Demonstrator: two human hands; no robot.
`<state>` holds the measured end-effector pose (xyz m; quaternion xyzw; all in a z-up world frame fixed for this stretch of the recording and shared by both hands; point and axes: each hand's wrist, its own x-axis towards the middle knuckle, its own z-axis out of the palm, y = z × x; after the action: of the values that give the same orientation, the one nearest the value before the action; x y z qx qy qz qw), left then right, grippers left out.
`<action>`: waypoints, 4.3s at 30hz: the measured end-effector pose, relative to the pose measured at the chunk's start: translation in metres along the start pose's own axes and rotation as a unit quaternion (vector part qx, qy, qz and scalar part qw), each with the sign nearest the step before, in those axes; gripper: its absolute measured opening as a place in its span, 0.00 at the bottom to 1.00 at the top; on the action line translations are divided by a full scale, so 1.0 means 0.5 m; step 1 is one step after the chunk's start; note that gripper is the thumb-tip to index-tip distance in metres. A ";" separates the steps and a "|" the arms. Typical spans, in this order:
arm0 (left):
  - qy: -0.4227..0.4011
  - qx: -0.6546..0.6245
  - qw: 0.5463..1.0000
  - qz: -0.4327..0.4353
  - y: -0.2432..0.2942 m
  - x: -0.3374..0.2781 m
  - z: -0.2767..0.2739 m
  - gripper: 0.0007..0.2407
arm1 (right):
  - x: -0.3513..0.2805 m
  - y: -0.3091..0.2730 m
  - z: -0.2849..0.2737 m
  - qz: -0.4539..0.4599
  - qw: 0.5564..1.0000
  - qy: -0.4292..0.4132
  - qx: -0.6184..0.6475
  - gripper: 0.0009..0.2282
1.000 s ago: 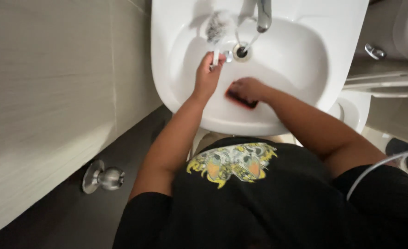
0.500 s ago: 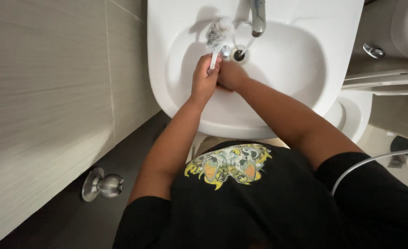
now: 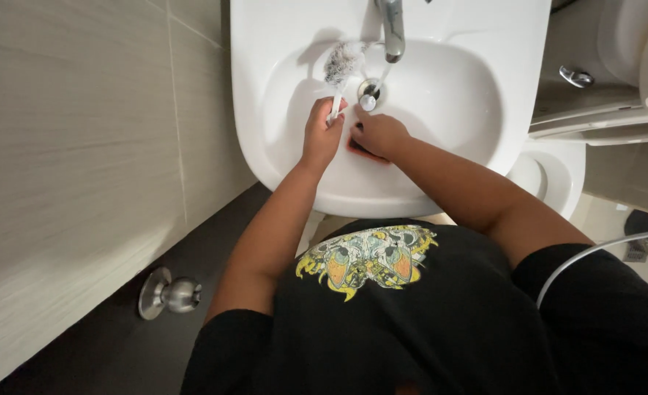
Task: The person rinses a toilet brush and a scrubbing sponge under running water in a sink. They then move to the toilet and scrub the inside of the bowl with the brush and sponge. Finally, they place the cleaning tools back into a wall-mounted holder.
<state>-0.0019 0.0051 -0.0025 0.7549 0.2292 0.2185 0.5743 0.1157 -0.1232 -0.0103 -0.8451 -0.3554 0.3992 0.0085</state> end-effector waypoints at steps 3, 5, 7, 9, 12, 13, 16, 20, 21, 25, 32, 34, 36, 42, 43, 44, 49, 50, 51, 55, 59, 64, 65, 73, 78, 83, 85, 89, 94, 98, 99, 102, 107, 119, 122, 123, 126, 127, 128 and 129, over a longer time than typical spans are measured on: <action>-0.020 -0.001 0.999 -0.032 0.003 0.005 0.000 0.08 | -0.026 0.005 -0.015 -0.006 1.000 -0.015 0.015 0.28; -0.037 0.002 0.998 -0.045 0.014 0.003 -0.004 0.08 | -0.063 0.000 -0.036 0.014 1.000 -0.005 0.026 0.25; -0.035 0.001 0.998 -0.046 -0.003 0.001 0.007 0.08 | -0.027 0.039 0.008 0.033 0.998 0.017 0.049 0.24; -0.031 0.005 0.999 -0.040 -0.006 0.008 0.007 0.08 | -0.037 0.023 -0.016 0.048 0.995 0.046 0.073 0.23; -0.045 0.017 0.992 -0.116 -0.022 0.005 0.027 0.08 | -0.102 -0.035 -0.096 0.124 0.962 0.077 0.231 0.19; -0.069 0.005 0.982 -0.178 -0.043 0.005 0.041 0.08 | -0.097 -0.037 -0.102 0.118 0.960 0.077 0.243 0.23; -0.143 0.026 0.956 -0.256 -0.091 0.013 0.090 0.11 | -0.083 -0.042 -0.098 0.109 0.959 0.072 0.253 0.26; -0.218 0.095 0.930 -0.279 -0.068 0.032 0.110 0.13 | -0.041 -0.014 -0.061 0.104 0.969 0.071 0.212 0.26; -0.219 0.094 0.930 -0.280 -0.063 0.032 0.107 0.13 | -0.056 -0.017 -0.066 0.106 0.969 0.070 0.212 0.26; -0.202 0.075 0.932 -0.293 -0.058 0.050 0.105 0.12 | -0.076 -0.028 -0.091 0.080 0.967 0.065 0.234 0.24; -0.168 0.035 0.951 -0.256 -0.021 0.053 0.117 0.10 | -0.061 -0.008 -0.071 0.070 0.932 0.104 0.339 0.27; -0.176 0.024 0.953 -0.245 -0.034 0.043 0.125 0.12 | -0.040 0.009 -0.051 0.070 0.936 0.109 0.326 0.27; -0.184 0.012 0.954 -0.235 -0.056 0.036 0.130 0.16 | -0.025 0.022 -0.037 0.070 0.940 0.114 0.314 0.27; -0.101 0.048 0.982 -0.152 -0.104 0.019 0.114 0.09 | -0.011 0.073 0.004 0.050 0.933 0.123 0.336 0.24; -0.113 0.059 0.975 -0.182 -0.132 0.004 0.109 0.06 | -0.019 0.076 0.003 0.063 0.925 0.139 0.347 0.24; -0.124 0.070 0.967 -0.209 -0.161 -0.006 0.103 0.04 | -0.023 0.079 -0.001 0.074 0.917 0.156 0.359 0.24; -0.027 -0.184 0.954 -0.235 -0.033 -0.025 0.111 0.06 | -0.072 0.040 -0.041 0.013 0.748 0.250 0.614 0.11; 0.007 -0.260 0.940 -0.220 -0.025 -0.022 0.130 0.06 | -0.059 0.046 -0.037 -0.028 0.711 0.270 0.649 0.11; 0.006 -0.262 0.941 -0.215 0.025 -0.003 0.131 0.06 | -0.086 0.019 -0.064 -0.032 0.711 0.273 0.647 0.11; 0.051 -0.359 0.898 -0.248 0.093 0.060 0.164 0.10 | -0.162 -0.040 -0.134 -0.076 0.668 0.336 0.660 0.14; 0.056 -0.423 0.869 -0.250 0.132 0.091 0.176 0.10 | -0.248 -0.128 -0.242 -0.148 0.655 0.392 0.629 0.19; 0.075 -0.544 0.808 -0.215 0.077 0.097 0.202 0.08 | -0.183 -0.084 -0.299 -0.013 0.703 0.291 0.649 0.40; 0.078 -0.549 0.806 -0.208 0.075 0.102 0.204 0.09 | -0.201 -0.101 -0.330 0.026 0.730 0.250 0.636 0.42; 0.067 -0.543 0.809 -0.215 0.107 0.104 0.188 0.10 | -0.193 -0.105 -0.329 0.005 0.743 0.270 0.612 0.33; 0.056 -0.534 0.813 -0.226 0.121 0.093 0.182 0.08 | -0.202 -0.101 -0.315 -0.014 0.772 0.252 0.583 0.30; 0.054 -0.368 0.888 -0.270 0.114 0.057 0.163 0.07 | -0.192 -0.087 -0.195 -0.003 0.807 0.344 0.480 0.27; 0.050 -0.333 0.896 -0.291 0.048 0.040 0.179 0.07 | -0.144 -0.035 -0.121 -0.016 0.814 0.335 0.475 0.25; 0.053 -0.249 0.906 -0.337 0.028 -0.013 0.207 0.05 | -0.082 0.025 -0.004 -0.029 0.854 0.313 0.414 0.24; 0.029 -0.156 0.928 -0.338 0.013 -0.050 0.196 0.03 | -0.114 0.023 0.013 -0.028 0.903 0.281 0.323 0.24; 0.034 -0.182 0.931 -0.313 0.107 -0.055 0.180 0.05 | -0.175 0.024 -0.016 -0.044 0.899 0.273 0.340 0.23; 0.027 -0.179 0.933 -0.313 0.133 -0.054 0.177 0.05 | -0.178 0.025 -0.022 -0.040 0.896 0.277 0.345 0.23; 0.021 -0.199 0.938 -0.284 0.152 -0.067 0.191 0.05 | -0.193 0.054 -0.022 -0.066 0.876 0.317 0.359 0.21; -0.038 -0.081 0.983 -0.157 0.081 -0.092 0.222 0.06 | -0.260 0.091 -0.031 -0.140 0.801 0.368 0.450 0.14; -0.148 -0.037 0.983 0.107 0.441 -0.134 0.403 0.04 | -0.450 0.258 -0.061 -0.100 0.652 0.523 0.540 0.16; -0.173 -0.031 0.976 0.129 0.420 -0.151 0.488 0.05 | -0.480 0.309 -0.049 -0.062 0.665 0.580 0.467 0.13; -0.177 -0.031 0.975 0.129 0.401 -0.163 0.523 0.05 | -0.489 0.331 -0.041 -0.060 0.662 0.582 0.468 0.13; -0.194 -0.049 0.973 0.120 0.339 -0.201 0.619 0.05 | -0.506 0.395 -0.003 -0.044 0.643 0.604 0.469 0.11; -0.201 -0.058 0.972 0.111 0.318 -0.217 0.649 0.04 | -0.508 0.421 0.018 -0.024 0.637 0.597 0.487 0.10; -0.208 -0.067 0.970 0.102 0.297 -0.236 0.682 0.03 | -0.512 0.449 0.042 -0.002 0.631 0.589 0.505 0.10; -0.215 -0.069 0.969 0.102 0.276 -0.250 0.709 0.03 | -0.518 0.467 0.050 0.003 0.628 0.592 0.505 0.10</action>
<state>0.1217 -0.3737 0.0357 0.7624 0.0068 0.1241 0.6351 0.1261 -0.4618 0.0762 -0.7638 -0.0143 -0.0706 0.6415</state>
